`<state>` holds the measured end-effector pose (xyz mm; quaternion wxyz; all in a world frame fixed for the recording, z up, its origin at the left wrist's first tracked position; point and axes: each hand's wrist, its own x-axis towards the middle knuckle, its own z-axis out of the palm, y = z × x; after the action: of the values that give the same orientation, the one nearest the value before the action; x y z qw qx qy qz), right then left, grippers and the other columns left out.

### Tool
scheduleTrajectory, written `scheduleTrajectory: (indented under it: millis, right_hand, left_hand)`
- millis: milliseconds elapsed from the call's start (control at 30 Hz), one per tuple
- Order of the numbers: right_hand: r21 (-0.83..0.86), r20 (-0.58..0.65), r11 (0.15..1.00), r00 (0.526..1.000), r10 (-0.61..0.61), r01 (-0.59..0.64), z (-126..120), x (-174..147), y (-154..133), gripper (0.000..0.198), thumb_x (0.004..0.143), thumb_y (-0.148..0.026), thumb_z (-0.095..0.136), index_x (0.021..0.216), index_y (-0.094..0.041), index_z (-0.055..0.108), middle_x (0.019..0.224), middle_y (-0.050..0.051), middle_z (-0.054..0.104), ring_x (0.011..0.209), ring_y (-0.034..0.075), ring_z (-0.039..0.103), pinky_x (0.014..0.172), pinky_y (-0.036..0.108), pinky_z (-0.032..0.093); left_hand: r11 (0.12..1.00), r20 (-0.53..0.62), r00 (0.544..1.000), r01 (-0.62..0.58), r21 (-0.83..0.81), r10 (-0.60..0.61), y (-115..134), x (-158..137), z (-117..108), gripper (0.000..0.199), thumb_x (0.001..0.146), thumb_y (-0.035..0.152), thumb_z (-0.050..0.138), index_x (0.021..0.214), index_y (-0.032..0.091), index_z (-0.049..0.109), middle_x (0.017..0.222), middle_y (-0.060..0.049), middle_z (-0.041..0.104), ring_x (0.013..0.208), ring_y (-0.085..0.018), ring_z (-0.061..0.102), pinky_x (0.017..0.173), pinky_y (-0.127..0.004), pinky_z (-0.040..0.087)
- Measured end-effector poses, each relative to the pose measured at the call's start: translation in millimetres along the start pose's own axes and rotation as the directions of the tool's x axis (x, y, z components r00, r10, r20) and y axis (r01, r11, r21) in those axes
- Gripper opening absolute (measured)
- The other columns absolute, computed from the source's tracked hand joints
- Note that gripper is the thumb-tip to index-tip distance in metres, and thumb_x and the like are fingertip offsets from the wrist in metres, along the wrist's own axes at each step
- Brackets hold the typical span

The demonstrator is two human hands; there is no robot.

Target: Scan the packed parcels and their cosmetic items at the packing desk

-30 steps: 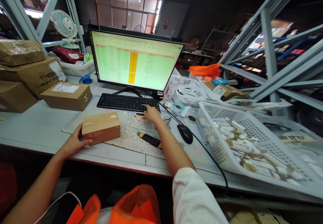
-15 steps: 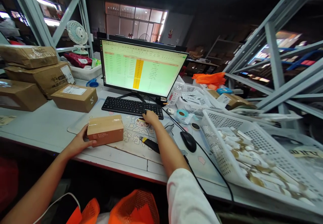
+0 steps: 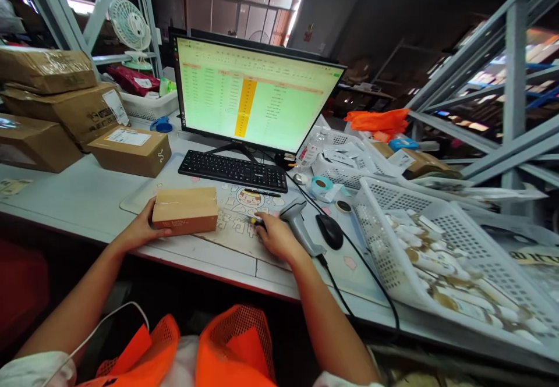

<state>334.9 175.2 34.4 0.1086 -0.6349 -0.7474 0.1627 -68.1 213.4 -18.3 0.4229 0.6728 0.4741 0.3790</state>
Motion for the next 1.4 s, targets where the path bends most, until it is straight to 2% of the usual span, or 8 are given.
scheduleTrajectory:
  millis: [133, 267, 600, 900, 1100, 1233, 1300, 1400]
  right_hand:
    - [0.365, -0.05, 0.929, 0.998, -0.048, 0.063, -8.7, 19.1, -24.3, 0.035, 0.1, -0.029, 0.039, 0.12, -0.018, 0.066, 0.106, 0.007, 0.073, 0.086, 0.018, 0.068, 0.075, 0.029, 0.054]
    - [0.461, -0.053, 0.88, 0.994, -0.1, 0.113, -10.5, 36.6, -54.2, 0.037, 0.099, -0.048, 0.044, 0.091, -0.018, 0.065, 0.073, 0.001, 0.062, 0.058, 0.013, 0.052, 0.054, 0.023, 0.042]
    - [0.349, -0.151, 0.909, 0.971, -0.186, 0.228, -2.7, 34.5, -77.7, 0.034, 0.1, -0.038, 0.044, 0.079, -0.018, 0.063, 0.075, 0.002, 0.061, 0.074, 0.016, 0.054, 0.069, 0.026, 0.038]
    - [0.356, -0.06, 0.907, 0.974, -0.219, 0.225, -4.9, -5.6, -86.3, 0.039, 0.103, -0.042, 0.043, 0.079, -0.019, 0.063, 0.072, 0.0, 0.062, 0.07, 0.015, 0.052, 0.067, 0.026, 0.037]
    - [0.39, -0.072, 0.909, 0.989, -0.129, 0.147, -1.9, -14.1, -73.7, 0.035, 0.102, -0.042, 0.046, 0.103, -0.019, 0.073, 0.101, 0.006, 0.076, 0.094, 0.022, 0.067, 0.085, 0.031, 0.047]
    - [0.319, -0.075, 0.948, 0.997, 0.0, 0.024, 4.4, -13.5, -58.7, 0.038, 0.1, -0.044, 0.05, 0.121, -0.02, 0.07, 0.118, 0.009, 0.075, 0.107, 0.026, 0.068, 0.094, 0.037, 0.049]
    - [0.268, -0.072, 0.964, 0.997, 0.018, 0.002, 3.2, -14.7, -58.0, 0.038, 0.096, -0.039, 0.055, 0.127, -0.02, 0.067, 0.118, 0.009, 0.075, 0.107, 0.027, 0.069, 0.093, 0.037, 0.05]
    - [0.214, -0.126, 0.976, 0.992, -0.005, 0.032, -10.7, -19.4, -66.6, 0.044, 0.095, -0.034, 0.057, 0.135, -0.019, 0.062, 0.115, 0.01, 0.075, 0.101, 0.027, 0.07, 0.088, 0.035, 0.052]
  left_hand:
    - [1.0, 0.064, 0.998, 0.017, 0.001, -0.017, 2.9, -3.4, -2.4, 0.116, 0.062, 0.05, 0.091, 0.156, 0.017, 0.033, 0.149, -0.017, 0.054, 0.139, -0.036, 0.052, 0.122, -0.05, 0.039]
    - [1.0, 0.086, 0.996, 0.008, -0.002, -0.008, 1.9, -5.4, -2.9, 0.117, 0.063, 0.052, 0.091, 0.158, 0.017, 0.032, 0.149, -0.016, 0.054, 0.14, -0.035, 0.051, 0.122, -0.047, 0.039]
    - [0.998, 0.089, 0.996, -0.031, 0.05, 0.027, 2.5, -4.2, -3.2, 0.112, 0.062, 0.051, 0.09, 0.154, 0.016, 0.036, 0.145, -0.016, 0.057, 0.136, -0.034, 0.055, 0.121, -0.048, 0.041]
    - [0.993, 0.039, 0.999, -0.004, 0.121, -0.001, 5.1, -8.2, -1.1, 0.104, 0.061, 0.053, 0.089, 0.147, 0.019, 0.042, 0.136, -0.012, 0.061, 0.127, -0.034, 0.06, 0.115, -0.047, 0.048]
    - [0.973, -0.117, 0.988, -0.073, 0.218, 0.101, 17.4, -16.0, 0.6, 0.107, 0.065, 0.056, 0.087, 0.152, 0.019, 0.038, 0.143, -0.014, 0.056, 0.132, -0.035, 0.055, 0.116, -0.048, 0.045]
    - [0.841, -0.249, 0.882, -0.244, 0.483, 0.399, 55.5, -24.5, -2.8, 0.097, 0.074, 0.053, 0.084, 0.154, 0.024, 0.039, 0.15, -0.013, 0.049, 0.138, -0.036, 0.047, 0.121, -0.05, 0.036]
    - [0.726, -0.175, 0.846, -0.305, 0.616, 0.504, 79.2, -28.9, 0.9, 0.092, 0.076, 0.048, 0.084, 0.154, 0.025, 0.04, 0.148, -0.013, 0.05, 0.139, -0.037, 0.044, 0.121, -0.053, 0.034]
    - [0.595, -0.024, 0.843, -0.359, 0.719, 0.538, 108.5, -32.3, 20.9, 0.086, 0.08, 0.041, 0.081, 0.155, 0.025, 0.04, 0.142, -0.015, 0.051, 0.135, -0.039, 0.045, 0.118, -0.055, 0.035]
